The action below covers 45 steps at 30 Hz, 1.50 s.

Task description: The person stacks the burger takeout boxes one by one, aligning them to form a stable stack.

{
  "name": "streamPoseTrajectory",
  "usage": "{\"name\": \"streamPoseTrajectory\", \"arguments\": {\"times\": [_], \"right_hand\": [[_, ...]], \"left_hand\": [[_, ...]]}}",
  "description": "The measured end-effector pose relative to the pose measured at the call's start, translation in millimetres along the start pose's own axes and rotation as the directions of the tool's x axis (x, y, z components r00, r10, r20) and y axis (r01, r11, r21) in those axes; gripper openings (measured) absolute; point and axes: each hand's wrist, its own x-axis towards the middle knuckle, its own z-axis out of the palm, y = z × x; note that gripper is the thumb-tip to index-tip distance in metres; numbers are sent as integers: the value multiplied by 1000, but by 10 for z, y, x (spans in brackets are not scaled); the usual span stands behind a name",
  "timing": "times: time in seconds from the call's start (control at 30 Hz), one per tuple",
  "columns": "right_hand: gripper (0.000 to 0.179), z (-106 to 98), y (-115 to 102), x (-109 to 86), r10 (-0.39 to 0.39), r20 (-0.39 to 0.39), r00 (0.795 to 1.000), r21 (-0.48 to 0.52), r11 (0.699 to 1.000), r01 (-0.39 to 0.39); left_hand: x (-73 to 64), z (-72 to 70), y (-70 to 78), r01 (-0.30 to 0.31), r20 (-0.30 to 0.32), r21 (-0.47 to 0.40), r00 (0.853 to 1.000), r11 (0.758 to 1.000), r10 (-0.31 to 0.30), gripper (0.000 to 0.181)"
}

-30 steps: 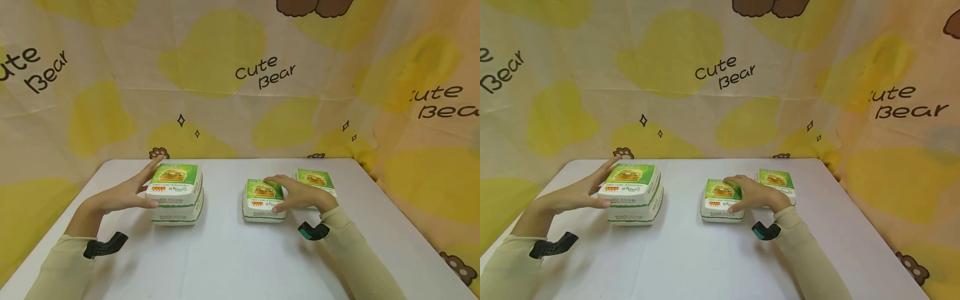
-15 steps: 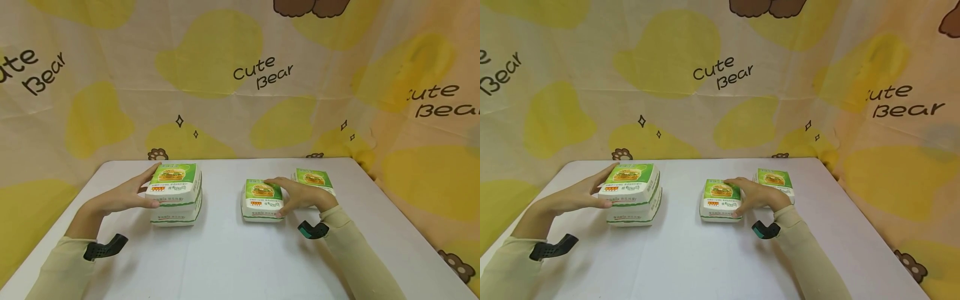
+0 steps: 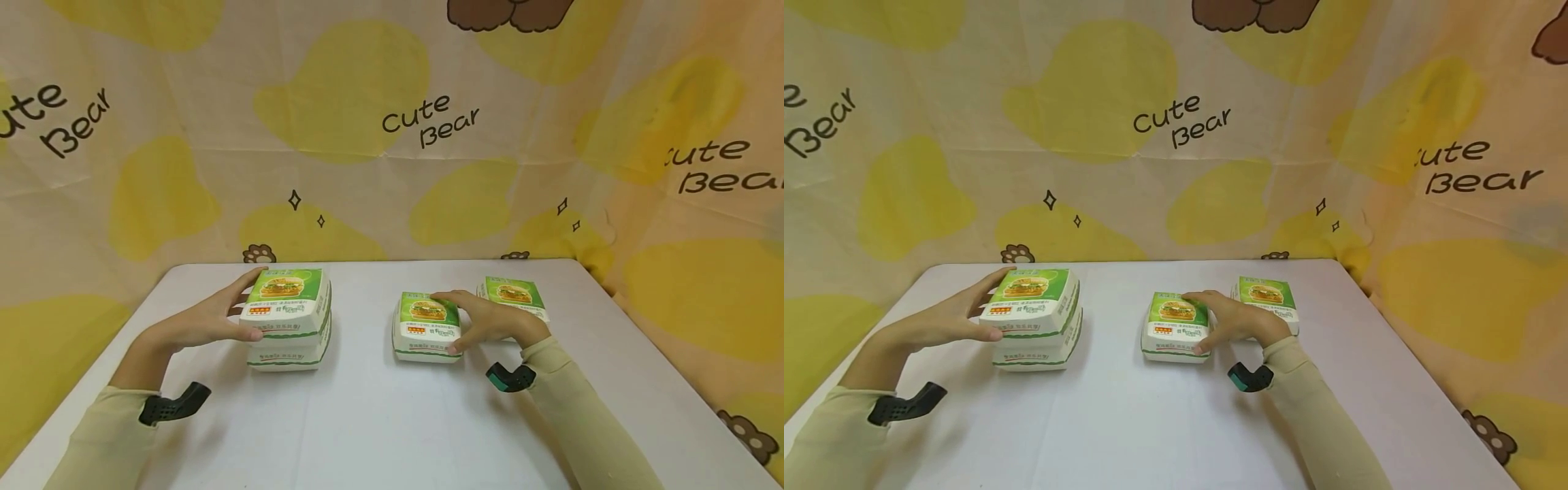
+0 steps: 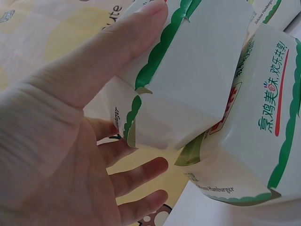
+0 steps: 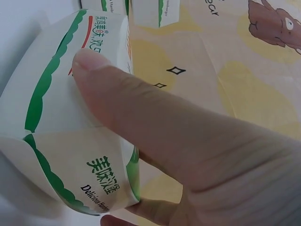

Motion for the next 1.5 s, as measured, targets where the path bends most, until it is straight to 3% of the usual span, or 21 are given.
{"name": "streamPoseTrajectory", "arguments": {"times": [0.47, 0.83, 1.2, 1.5], "right_hand": [[101, 12, 0, 2, 20, -7, 1000, 1, 1000, -20], [91, 11, -35, 29, 8, -68, 998, -23, 1000, -10], [89, 13, -125, 68, -124, -178, 976, 30, 991, 131], [89, 35, -218, 46, -189, -266, 945, 76, 973, 216]], "left_hand": [[-13, 17, 43, 7, 11, 35, 1000, 999, -7, 116], [-24, 5, 61, 7, 9, 49, 1000, 999, -8, 114], [-68, -3, 24, -4, 8, 60, 1000, 998, 4, 111], [-31, -8, 16, -5, 13, 43, 1000, 999, 5, 111]]}}
